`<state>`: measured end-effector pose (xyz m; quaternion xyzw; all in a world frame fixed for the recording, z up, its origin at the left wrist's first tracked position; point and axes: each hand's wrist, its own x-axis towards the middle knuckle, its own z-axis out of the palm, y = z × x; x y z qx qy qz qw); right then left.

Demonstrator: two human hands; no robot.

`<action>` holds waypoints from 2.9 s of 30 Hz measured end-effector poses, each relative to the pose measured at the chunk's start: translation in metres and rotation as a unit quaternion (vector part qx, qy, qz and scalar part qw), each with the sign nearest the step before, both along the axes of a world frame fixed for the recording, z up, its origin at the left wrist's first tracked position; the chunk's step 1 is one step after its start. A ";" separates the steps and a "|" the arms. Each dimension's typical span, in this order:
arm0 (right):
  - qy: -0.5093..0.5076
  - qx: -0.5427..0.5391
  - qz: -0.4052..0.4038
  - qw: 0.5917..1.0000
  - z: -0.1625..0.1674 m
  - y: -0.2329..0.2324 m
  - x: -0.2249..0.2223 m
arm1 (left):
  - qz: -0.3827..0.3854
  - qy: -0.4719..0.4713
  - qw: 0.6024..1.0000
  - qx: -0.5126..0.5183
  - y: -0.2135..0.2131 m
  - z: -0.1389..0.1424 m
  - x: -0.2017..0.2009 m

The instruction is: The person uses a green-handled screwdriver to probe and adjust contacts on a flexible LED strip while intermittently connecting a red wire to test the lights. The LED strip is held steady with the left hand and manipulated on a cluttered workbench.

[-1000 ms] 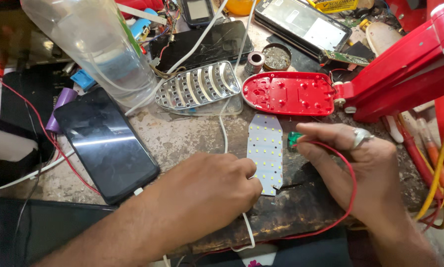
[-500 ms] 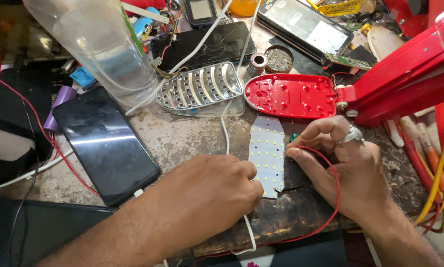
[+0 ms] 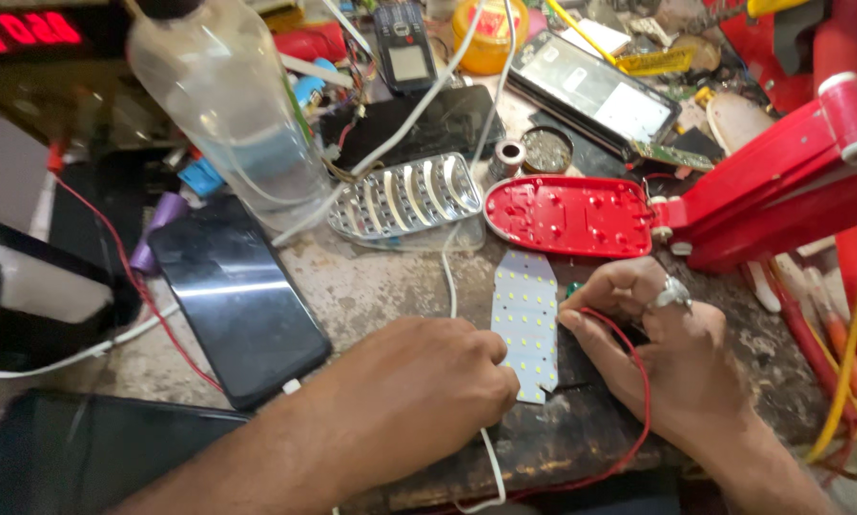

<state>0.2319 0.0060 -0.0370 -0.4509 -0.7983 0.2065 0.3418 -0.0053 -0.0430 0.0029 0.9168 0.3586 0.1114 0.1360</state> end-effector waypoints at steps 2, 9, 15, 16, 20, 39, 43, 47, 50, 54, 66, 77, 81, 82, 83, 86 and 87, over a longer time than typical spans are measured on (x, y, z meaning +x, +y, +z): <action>-0.024 0.023 -0.011 0.999 -0.001 0.001 -0.001 | -0.005 0.001 1.000 0.009 0.001 -0.002 -0.001; 0.002 0.090 0.016 0.996 -0.017 0.004 -0.002 | -0.008 0.004 1.000 0.014 0.003 -0.009 -0.003; 0.016 0.152 0.045 0.987 -0.025 0.006 -0.004 | -0.025 0.007 1.000 0.015 0.006 -0.014 -0.005; 0.011 0.162 0.049 0.986 -0.025 0.006 -0.005 | -0.030 0.005 0.999 0.018 0.006 -0.014 -0.005; 0.005 0.144 0.034 0.989 -0.024 0.006 -0.006 | -0.028 0.033 0.999 0.000 0.007 -0.016 -0.008; 0.031 0.140 0.006 0.990 -0.018 -0.001 0.000 | -0.021 -0.174 0.982 -0.071 0.013 0.000 -0.015; 0.114 0.068 0.017 0.991 -0.012 -0.013 0.000 | 0.052 -0.325 0.943 -0.045 0.013 0.007 -0.013; 0.136 0.033 0.063 0.988 -0.010 -0.024 -0.011 | -0.007 -0.385 0.922 -0.035 0.013 0.006 -0.009; 0.139 -0.007 0.039 0.990 -0.013 -0.032 -0.020 | -0.025 -0.410 0.910 -0.060 0.015 -0.002 -0.005; 0.043 0.008 -0.030 0.999 -0.005 -0.032 -0.023 | 0.016 -0.401 0.907 -0.125 0.018 -0.011 -0.003; -0.207 0.111 -0.116 0.965 0.017 -0.005 0.040 | 0.139 -0.391 0.900 -0.132 0.027 -0.006 -0.016; 0.185 -0.045 -0.163 0.968 0.019 -0.042 0.022 | 0.128 -0.266 0.952 -0.075 0.036 -0.013 -0.016; 0.279 -0.080 -0.044 0.956 0.003 -0.044 0.020 | 0.047 -0.215 0.973 -0.066 0.032 -0.005 -0.022; 0.272 -0.065 -0.024 0.960 -0.001 -0.045 0.021 | 0.019 -0.213 0.974 -0.069 0.031 -0.003 -0.024; 0.218 -0.031 -0.009 0.975 -0.003 -0.044 0.025 | 0.015 -0.196 0.978 -0.072 0.030 -0.001 -0.023; 0.089 0.034 0.012 0.995 -0.006 -0.043 0.031 | 0.020 -0.152 0.984 -0.086 0.029 0.005 -0.025; 0.067 0.032 0.000 0.997 -0.007 -0.044 0.030 | 0.029 -0.143 0.985 -0.095 0.030 0.008 -0.027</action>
